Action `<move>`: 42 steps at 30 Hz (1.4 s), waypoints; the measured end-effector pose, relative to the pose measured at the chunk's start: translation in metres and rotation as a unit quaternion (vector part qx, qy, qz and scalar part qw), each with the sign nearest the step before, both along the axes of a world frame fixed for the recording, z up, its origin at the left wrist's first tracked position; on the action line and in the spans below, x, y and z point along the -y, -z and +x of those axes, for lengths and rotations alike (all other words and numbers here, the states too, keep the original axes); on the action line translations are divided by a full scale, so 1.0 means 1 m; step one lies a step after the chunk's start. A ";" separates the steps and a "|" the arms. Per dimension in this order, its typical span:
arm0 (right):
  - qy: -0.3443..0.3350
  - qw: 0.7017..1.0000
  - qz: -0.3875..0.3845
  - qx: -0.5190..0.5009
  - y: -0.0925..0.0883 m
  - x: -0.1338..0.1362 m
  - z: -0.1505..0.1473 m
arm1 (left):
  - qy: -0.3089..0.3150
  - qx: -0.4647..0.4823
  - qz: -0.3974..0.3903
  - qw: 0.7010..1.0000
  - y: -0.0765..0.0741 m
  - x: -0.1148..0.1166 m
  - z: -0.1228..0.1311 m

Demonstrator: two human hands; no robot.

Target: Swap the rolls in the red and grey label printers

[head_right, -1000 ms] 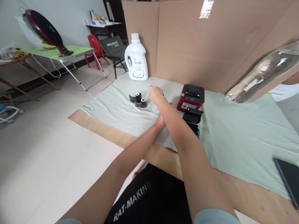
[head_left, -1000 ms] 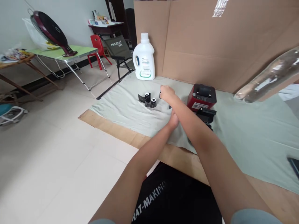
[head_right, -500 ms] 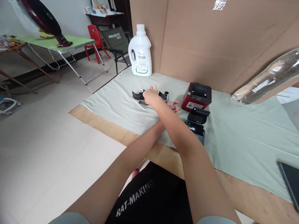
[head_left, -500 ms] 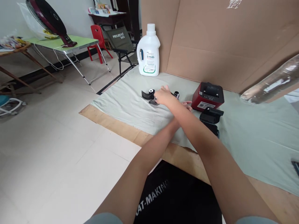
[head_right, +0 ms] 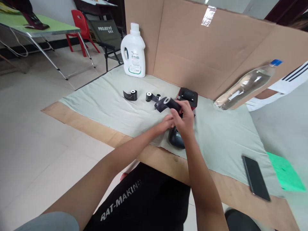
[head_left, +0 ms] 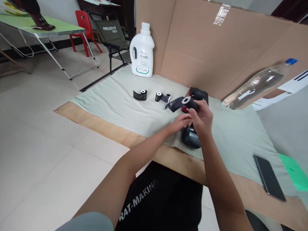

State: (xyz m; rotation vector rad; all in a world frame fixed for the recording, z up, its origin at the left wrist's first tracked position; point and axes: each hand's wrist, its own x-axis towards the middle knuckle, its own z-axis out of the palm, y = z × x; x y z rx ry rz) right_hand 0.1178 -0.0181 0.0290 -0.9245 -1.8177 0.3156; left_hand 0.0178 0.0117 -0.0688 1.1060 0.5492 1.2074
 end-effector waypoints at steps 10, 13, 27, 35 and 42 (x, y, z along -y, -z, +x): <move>0.019 0.950 -0.221 -0.220 0.060 0.003 0.077 | -0.117 0.019 0.060 0.991 -0.011 0.002 -0.017; -0.029 0.904 -0.282 -0.321 0.058 0.001 0.076 | -0.086 0.001 0.069 0.994 -0.014 0.004 -0.021; 0.022 0.926 -0.288 -0.245 0.055 0.003 0.093 | 0.049 -0.113 0.072 0.990 -0.015 0.018 -0.021; 0.075 0.972 -0.184 -0.127 0.063 0.001 0.102 | 0.080 -0.133 0.094 0.983 -0.023 0.028 -0.022; 0.000 0.975 -0.221 -0.001 0.066 -0.001 0.117 | 0.120 -0.213 0.129 0.961 -0.030 0.030 -0.030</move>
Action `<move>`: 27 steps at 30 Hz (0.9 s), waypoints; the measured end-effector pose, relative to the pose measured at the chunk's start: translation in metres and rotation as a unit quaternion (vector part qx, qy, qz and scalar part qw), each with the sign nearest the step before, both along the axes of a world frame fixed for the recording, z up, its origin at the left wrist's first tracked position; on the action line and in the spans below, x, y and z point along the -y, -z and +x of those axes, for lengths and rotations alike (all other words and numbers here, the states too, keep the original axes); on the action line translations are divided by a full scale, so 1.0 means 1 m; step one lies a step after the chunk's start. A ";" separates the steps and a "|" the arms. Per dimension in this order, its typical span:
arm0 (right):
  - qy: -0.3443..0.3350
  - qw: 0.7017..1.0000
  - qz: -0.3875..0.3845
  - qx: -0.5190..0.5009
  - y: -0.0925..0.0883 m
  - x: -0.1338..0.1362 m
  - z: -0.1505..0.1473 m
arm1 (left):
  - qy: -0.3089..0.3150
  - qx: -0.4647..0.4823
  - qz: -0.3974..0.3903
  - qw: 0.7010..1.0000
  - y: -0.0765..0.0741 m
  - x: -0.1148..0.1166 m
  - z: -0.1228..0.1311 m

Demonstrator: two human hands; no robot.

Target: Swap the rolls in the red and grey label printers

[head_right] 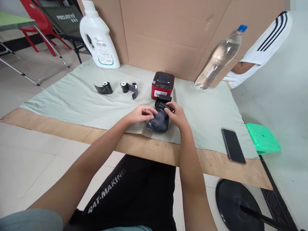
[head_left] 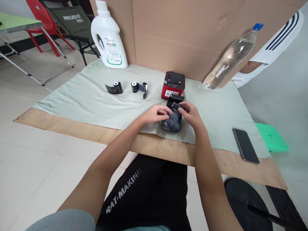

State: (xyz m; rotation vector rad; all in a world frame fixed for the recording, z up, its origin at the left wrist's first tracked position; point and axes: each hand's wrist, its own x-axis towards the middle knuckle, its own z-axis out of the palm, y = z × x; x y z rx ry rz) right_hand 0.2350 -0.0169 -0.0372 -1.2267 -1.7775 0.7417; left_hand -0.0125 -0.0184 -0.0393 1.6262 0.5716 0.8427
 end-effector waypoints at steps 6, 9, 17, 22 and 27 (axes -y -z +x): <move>-0.036 0.997 0.003 0.061 -0.003 0.003 -0.002 | 0.081 -0.082 -0.010 0.993 -0.001 -0.003 -0.005; -0.045 0.996 0.014 0.076 0.000 0.001 -0.003 | 0.087 -0.119 -0.008 0.989 -0.003 -0.001 -0.005; 0.006 0.993 0.062 0.104 0.019 -0.008 -0.010 | 0.094 -0.151 0.029 0.984 -0.008 0.005 -0.001; 0.144 0.988 0.057 -0.030 0.026 -0.011 -0.019 | 0.069 -0.192 0.102 0.974 -0.013 0.010 -0.005; 0.145 0.977 0.030 -0.152 0.030 -0.015 -0.021 | -0.039 -0.253 0.239 0.936 -0.014 0.014 -0.004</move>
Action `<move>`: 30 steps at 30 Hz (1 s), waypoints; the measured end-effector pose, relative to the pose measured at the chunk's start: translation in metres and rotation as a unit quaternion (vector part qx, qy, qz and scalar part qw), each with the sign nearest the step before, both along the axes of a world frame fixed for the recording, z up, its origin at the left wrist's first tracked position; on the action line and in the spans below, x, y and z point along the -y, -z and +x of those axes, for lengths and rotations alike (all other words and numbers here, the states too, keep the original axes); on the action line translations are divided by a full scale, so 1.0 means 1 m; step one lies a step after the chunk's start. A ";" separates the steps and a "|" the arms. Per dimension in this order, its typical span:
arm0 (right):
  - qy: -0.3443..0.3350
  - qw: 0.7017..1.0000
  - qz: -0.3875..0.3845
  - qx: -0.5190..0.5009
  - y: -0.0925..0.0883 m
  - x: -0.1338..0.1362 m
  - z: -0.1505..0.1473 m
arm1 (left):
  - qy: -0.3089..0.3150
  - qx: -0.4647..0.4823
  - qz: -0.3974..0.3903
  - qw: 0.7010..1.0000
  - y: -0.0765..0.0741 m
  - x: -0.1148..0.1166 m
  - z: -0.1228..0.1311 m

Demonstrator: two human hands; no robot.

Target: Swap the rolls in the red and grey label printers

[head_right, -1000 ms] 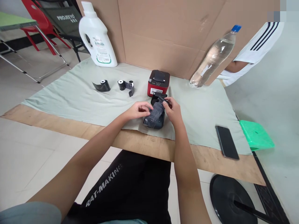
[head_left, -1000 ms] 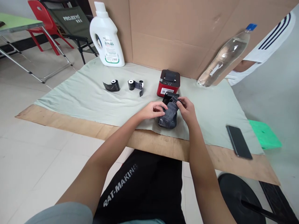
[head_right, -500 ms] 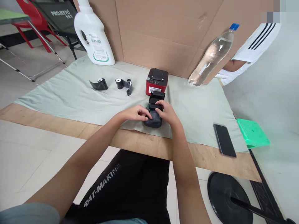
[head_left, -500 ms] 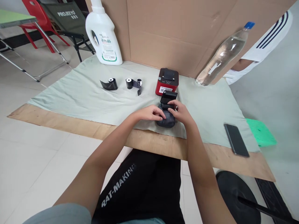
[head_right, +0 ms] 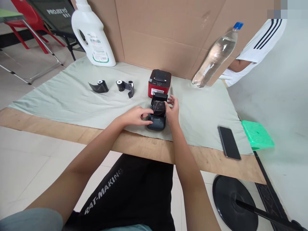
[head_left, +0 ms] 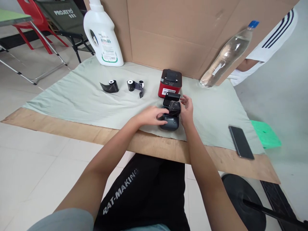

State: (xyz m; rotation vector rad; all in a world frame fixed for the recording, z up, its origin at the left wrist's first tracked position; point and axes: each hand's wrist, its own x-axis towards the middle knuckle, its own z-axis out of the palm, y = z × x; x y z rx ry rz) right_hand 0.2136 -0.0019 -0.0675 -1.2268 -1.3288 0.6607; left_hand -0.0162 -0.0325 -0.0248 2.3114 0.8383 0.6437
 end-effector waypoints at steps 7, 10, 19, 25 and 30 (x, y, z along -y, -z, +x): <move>-0.079 0.989 -0.068 -0.103 0.000 -0.005 0.002 | -0.063 0.086 0.086 0.991 0.021 -0.002 0.013; -0.098 0.985 -0.090 -0.113 0.003 -0.008 0.006 | -0.086 0.142 0.096 0.981 0.028 -0.005 0.016; -0.267 0.947 -0.164 -0.078 -0.006 -0.004 0.020 | -0.159 0.251 0.012 0.955 0.029 -0.011 0.022; -0.300 0.935 -0.185 -0.034 -0.022 0.007 0.034 | -0.171 0.173 -0.178 0.953 0.029 -0.021 0.017; -0.299 0.932 -0.204 -0.007 -0.028 0.010 0.036 | -0.140 0.142 -0.238 0.950 0.030 -0.025 0.015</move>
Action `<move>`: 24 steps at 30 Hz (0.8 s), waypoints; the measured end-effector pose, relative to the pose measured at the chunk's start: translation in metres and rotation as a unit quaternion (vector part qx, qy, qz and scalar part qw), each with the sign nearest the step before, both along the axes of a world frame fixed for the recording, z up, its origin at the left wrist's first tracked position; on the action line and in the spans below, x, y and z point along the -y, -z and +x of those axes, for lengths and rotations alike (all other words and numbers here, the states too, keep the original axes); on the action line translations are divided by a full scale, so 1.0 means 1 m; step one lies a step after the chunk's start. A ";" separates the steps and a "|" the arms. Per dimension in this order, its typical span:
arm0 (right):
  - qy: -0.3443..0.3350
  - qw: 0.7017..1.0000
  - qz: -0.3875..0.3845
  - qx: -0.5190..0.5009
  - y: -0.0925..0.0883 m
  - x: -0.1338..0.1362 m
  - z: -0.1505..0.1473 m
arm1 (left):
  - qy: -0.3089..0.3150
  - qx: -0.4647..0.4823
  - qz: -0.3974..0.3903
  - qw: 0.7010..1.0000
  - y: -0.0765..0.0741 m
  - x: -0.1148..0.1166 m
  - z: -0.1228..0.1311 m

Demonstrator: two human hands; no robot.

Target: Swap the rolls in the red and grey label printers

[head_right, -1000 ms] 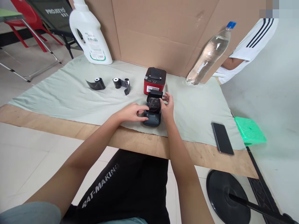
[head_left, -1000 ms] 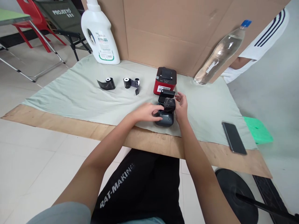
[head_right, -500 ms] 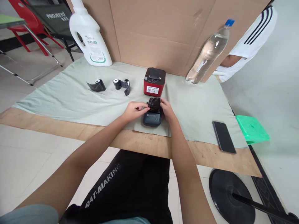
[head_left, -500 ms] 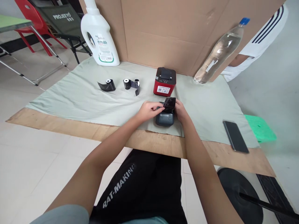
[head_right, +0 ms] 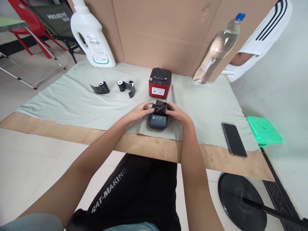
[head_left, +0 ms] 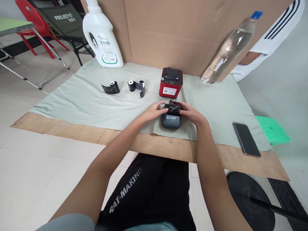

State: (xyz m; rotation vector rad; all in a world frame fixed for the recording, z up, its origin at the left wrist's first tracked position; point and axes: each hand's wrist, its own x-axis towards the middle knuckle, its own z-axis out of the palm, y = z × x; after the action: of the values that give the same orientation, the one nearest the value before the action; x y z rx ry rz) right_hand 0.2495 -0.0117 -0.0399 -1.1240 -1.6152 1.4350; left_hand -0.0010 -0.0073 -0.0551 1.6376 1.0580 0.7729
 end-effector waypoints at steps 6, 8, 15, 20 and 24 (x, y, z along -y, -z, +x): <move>0.046 0.998 -0.038 0.016 0.005 0.004 -0.003 | 0.024 0.017 0.003 1.000 0.004 -0.002 0.001; 0.124 0.992 -0.022 0.013 0.012 0.014 -0.009 | 0.002 0.001 0.023 1.000 0.007 0.000 0.003; 0.360 0.921 0.054 0.141 0.024 0.080 -0.073 | -0.069 -0.127 0.110 0.983 0.005 0.010 0.009; 0.375 0.881 0.130 0.257 0.020 0.094 -0.103 | -0.052 -0.144 0.099 0.983 0.001 0.012 0.009; 0.373 0.870 0.165 0.278 0.018 0.087 -0.090 | -0.032 -0.142 0.098 0.985 0.002 0.013 0.007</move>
State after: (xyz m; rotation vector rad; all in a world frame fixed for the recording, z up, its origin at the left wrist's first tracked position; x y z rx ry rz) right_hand 0.1595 -0.0986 -0.0575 -1.7805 -1.4314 0.3260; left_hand 0.0057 -0.0203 -0.0569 1.9307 1.2722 0.7175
